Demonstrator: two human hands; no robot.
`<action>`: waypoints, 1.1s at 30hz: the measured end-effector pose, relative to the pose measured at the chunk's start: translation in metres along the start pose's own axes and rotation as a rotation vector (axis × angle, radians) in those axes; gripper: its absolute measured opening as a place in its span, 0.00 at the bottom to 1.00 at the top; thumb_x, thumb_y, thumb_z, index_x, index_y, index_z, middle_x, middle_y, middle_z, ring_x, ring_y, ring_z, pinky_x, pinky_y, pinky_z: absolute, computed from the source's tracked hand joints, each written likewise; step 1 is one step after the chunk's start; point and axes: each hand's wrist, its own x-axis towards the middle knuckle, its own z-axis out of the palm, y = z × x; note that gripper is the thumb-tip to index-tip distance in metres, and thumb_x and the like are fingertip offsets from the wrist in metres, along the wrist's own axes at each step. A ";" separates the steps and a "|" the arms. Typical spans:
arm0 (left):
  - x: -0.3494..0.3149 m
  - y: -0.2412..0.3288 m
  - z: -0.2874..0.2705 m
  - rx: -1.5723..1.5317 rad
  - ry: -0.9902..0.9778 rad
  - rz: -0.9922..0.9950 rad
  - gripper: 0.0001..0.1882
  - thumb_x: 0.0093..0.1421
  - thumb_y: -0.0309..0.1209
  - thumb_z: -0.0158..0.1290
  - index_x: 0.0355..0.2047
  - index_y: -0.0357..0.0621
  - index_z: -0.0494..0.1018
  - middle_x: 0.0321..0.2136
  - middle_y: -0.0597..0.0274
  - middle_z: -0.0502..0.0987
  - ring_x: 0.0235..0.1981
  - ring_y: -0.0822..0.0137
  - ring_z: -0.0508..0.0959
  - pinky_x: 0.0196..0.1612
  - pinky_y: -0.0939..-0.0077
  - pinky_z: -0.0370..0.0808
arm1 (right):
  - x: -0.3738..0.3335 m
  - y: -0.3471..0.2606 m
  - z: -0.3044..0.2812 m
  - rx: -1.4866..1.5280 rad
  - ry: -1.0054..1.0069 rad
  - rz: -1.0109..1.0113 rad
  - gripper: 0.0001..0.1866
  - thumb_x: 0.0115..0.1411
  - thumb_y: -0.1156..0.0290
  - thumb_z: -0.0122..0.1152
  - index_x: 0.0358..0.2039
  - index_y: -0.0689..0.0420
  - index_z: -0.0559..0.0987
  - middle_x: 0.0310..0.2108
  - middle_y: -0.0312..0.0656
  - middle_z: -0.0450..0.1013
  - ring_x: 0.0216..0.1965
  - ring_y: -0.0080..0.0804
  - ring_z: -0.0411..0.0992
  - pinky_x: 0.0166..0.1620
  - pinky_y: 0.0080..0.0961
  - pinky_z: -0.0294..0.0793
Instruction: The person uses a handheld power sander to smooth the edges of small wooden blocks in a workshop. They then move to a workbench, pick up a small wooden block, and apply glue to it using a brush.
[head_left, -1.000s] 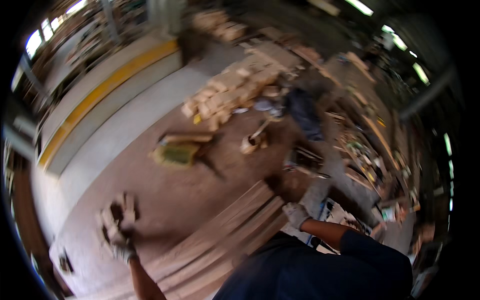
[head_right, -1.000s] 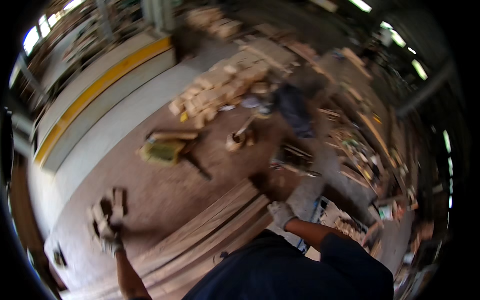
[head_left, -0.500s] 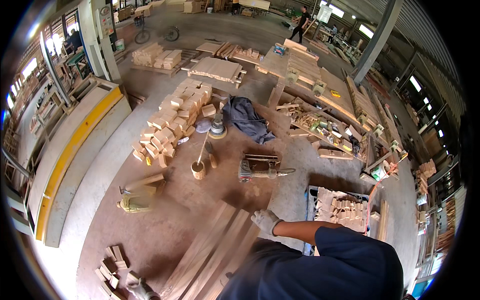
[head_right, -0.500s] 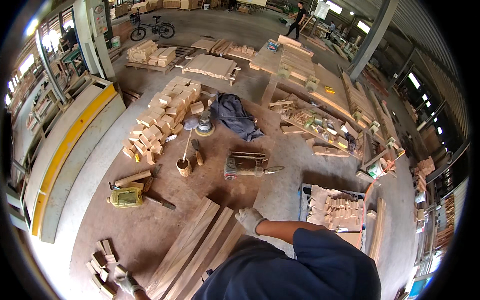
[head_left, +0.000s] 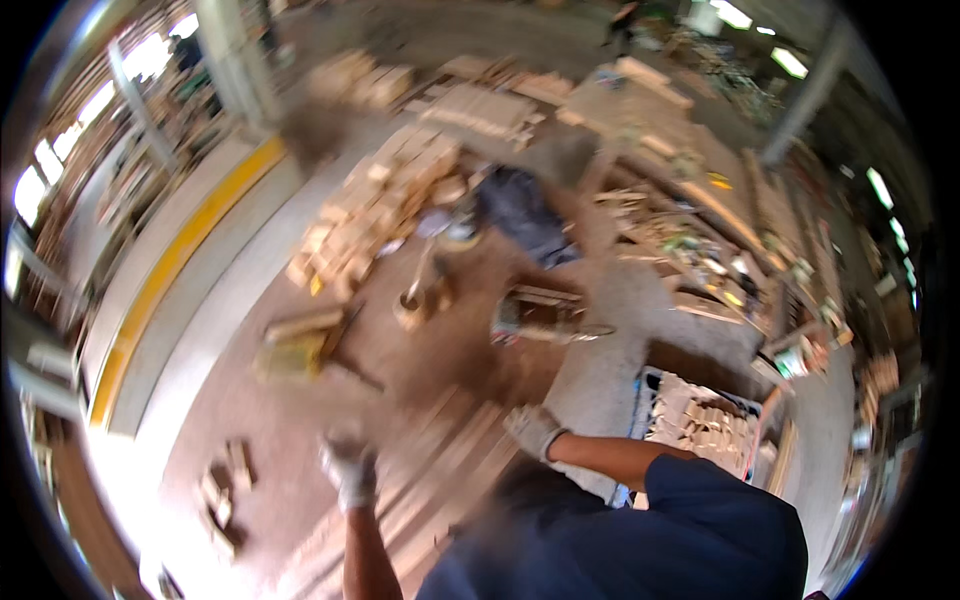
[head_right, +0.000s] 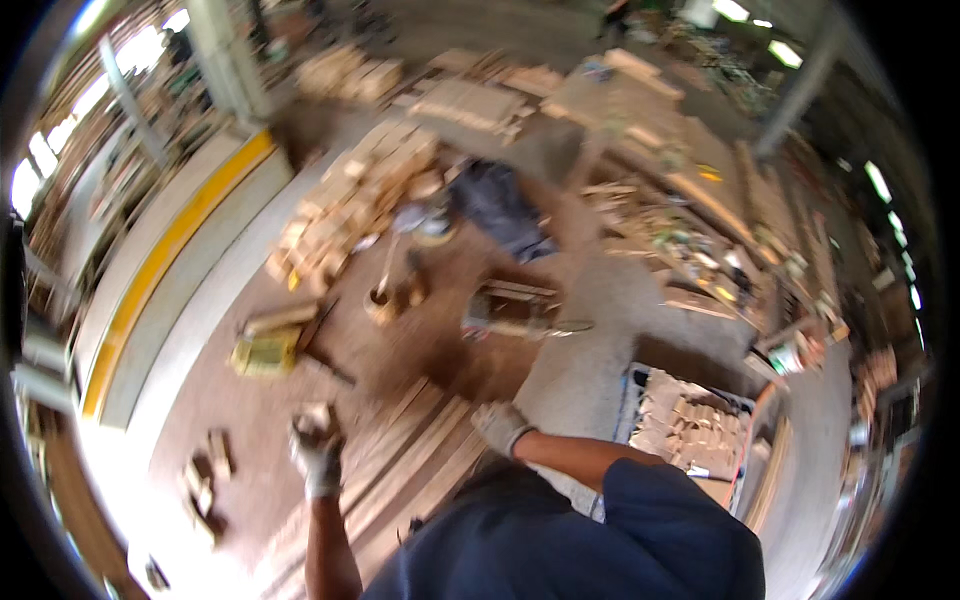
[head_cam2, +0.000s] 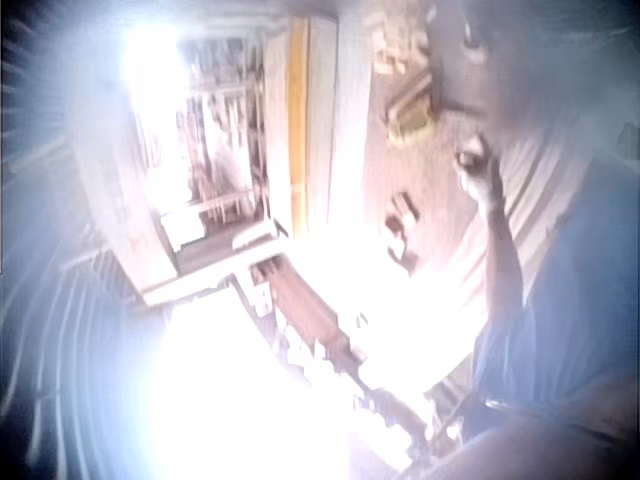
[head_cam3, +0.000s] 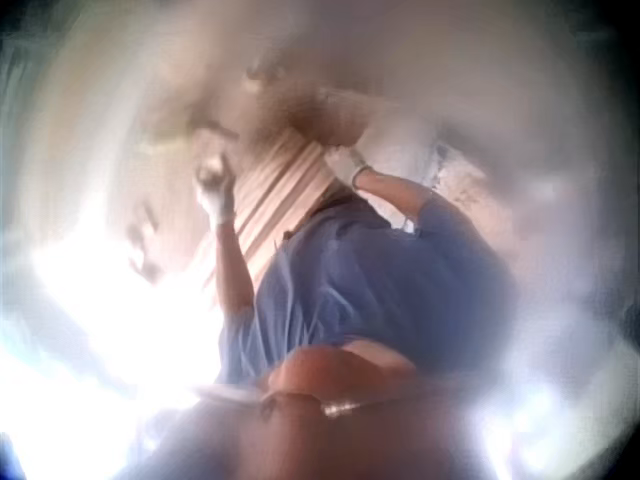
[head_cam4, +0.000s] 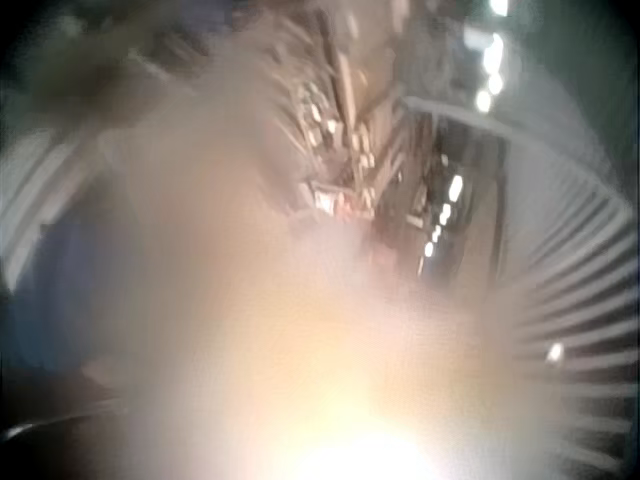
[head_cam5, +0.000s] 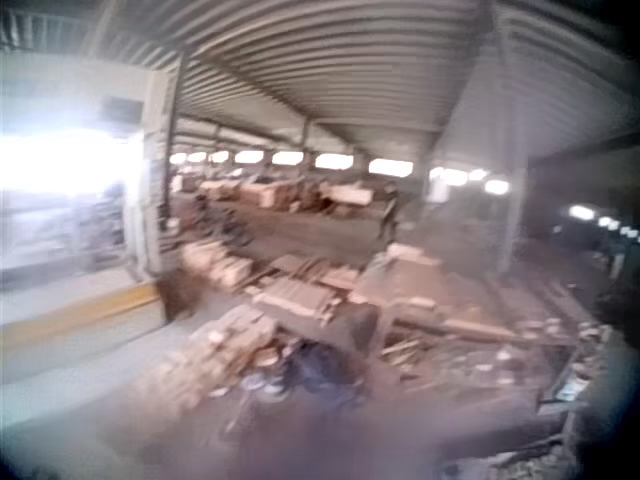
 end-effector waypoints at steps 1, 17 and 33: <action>-0.002 0.014 0.012 0.409 -0.004 0.139 0.51 0.43 0.22 0.70 0.70 0.34 0.61 0.54 0.48 0.76 0.55 0.54 0.77 0.53 0.60 0.79 | 0.001 0.004 -0.001 -0.001 0.032 -0.031 0.07 0.66 0.66 0.55 0.40 0.48 0.81 0.38 0.41 0.80 0.39 0.38 0.81 0.36 0.38 0.80; 0.076 -0.002 0.154 1.280 -0.239 0.345 0.58 0.41 0.40 0.70 0.72 0.33 0.57 0.58 0.39 0.75 0.59 0.41 0.74 0.67 0.47 0.66 | 0.002 0.019 0.000 0.356 0.031 -0.114 0.07 0.65 0.67 0.54 0.37 0.49 0.81 0.36 0.43 0.79 0.34 0.42 0.80 0.35 0.43 0.78; 0.020 -0.010 0.122 1.110 -0.146 0.511 0.53 0.47 0.43 0.74 0.70 0.39 0.62 0.68 0.35 0.64 0.67 0.35 0.63 0.70 0.42 0.62 | -0.003 0.012 -0.007 0.204 0.038 -0.001 0.08 0.65 0.67 0.54 0.40 0.50 0.80 0.38 0.43 0.78 0.37 0.41 0.81 0.38 0.40 0.81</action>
